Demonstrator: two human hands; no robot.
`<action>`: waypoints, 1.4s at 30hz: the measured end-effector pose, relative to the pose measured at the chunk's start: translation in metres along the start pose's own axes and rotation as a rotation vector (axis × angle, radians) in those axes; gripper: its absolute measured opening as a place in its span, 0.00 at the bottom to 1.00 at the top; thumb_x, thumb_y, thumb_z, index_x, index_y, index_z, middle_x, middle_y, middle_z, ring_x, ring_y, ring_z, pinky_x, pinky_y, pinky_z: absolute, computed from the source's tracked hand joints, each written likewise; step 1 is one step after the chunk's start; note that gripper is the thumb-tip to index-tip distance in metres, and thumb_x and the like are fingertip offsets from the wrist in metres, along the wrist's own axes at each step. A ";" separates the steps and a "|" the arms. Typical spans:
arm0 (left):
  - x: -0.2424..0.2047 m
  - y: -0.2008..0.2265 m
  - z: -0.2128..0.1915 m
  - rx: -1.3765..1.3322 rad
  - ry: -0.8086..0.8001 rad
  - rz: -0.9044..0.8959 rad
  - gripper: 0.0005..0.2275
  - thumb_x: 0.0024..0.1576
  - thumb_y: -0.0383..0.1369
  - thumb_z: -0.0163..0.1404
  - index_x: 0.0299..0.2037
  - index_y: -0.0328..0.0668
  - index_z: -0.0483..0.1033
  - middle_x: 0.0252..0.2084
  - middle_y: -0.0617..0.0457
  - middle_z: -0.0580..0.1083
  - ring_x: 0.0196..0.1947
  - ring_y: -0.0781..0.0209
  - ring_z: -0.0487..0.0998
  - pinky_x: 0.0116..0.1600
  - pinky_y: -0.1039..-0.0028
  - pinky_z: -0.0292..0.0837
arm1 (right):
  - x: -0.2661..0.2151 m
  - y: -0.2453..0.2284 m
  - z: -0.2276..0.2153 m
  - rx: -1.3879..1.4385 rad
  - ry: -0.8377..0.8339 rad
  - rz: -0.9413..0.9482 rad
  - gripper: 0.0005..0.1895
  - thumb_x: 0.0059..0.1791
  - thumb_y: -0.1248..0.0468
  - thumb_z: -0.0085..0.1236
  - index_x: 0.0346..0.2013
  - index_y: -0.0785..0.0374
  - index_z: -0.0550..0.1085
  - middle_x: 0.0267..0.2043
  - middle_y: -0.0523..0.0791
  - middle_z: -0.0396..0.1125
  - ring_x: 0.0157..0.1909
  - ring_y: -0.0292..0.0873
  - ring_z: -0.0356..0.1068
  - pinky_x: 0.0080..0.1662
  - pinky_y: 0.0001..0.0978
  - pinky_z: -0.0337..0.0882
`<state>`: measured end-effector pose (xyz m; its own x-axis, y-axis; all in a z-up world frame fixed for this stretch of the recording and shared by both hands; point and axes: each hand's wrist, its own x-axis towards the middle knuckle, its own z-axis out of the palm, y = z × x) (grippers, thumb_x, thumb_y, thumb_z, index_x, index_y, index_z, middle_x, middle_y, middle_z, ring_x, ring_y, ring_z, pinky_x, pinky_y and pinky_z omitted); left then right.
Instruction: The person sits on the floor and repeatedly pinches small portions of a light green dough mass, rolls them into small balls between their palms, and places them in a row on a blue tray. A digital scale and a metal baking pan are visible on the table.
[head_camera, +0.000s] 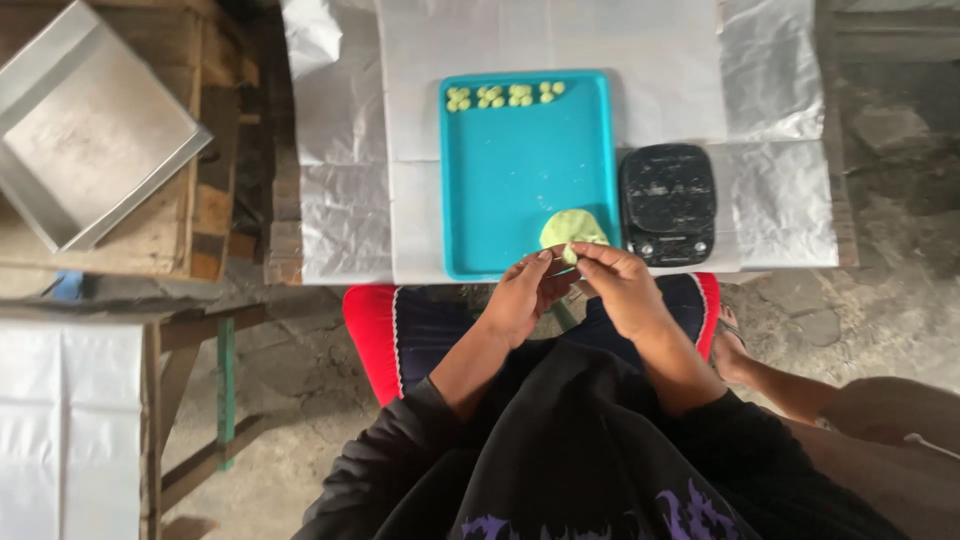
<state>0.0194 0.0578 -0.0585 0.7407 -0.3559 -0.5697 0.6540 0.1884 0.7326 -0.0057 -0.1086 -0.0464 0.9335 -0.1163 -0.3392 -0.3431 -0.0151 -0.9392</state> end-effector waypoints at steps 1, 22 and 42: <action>0.002 -0.019 -0.010 -0.194 -0.014 -0.013 0.18 0.69 0.44 0.42 0.63 0.46 0.75 0.42 0.44 0.79 0.39 0.52 0.76 0.46 0.65 0.67 | -0.007 -0.003 0.013 -0.101 -0.018 0.006 0.14 0.53 0.65 0.59 0.54 0.56 0.80 0.50 0.46 0.77 0.47 0.40 0.77 0.50 0.34 0.78; -0.050 0.027 -0.032 -0.636 -0.298 0.301 0.43 0.61 0.68 0.27 0.76 0.42 0.55 0.75 0.41 0.59 0.76 0.43 0.56 0.77 0.56 0.50 | -0.061 0.003 0.049 -1.282 -0.023 -0.837 0.42 0.41 0.33 0.61 0.67 0.41 0.68 0.82 0.56 0.33 0.79 0.73 0.20 0.69 0.77 0.25; -0.054 0.008 -0.017 -0.747 -0.226 0.134 0.25 0.69 0.46 0.41 0.72 0.41 0.61 0.61 0.39 0.74 0.58 0.43 0.78 0.60 0.48 0.78 | -0.058 -0.034 0.047 -0.936 -0.097 -0.905 0.40 0.41 0.27 0.60 0.56 0.49 0.75 0.81 0.52 0.40 0.81 0.68 0.29 0.73 0.68 0.31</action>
<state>-0.0130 0.0938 -0.0285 0.8236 -0.4494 -0.3460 0.5509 0.7788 0.3000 -0.0438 -0.0546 0.0024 0.8603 0.3705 0.3501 0.5019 -0.7354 -0.4553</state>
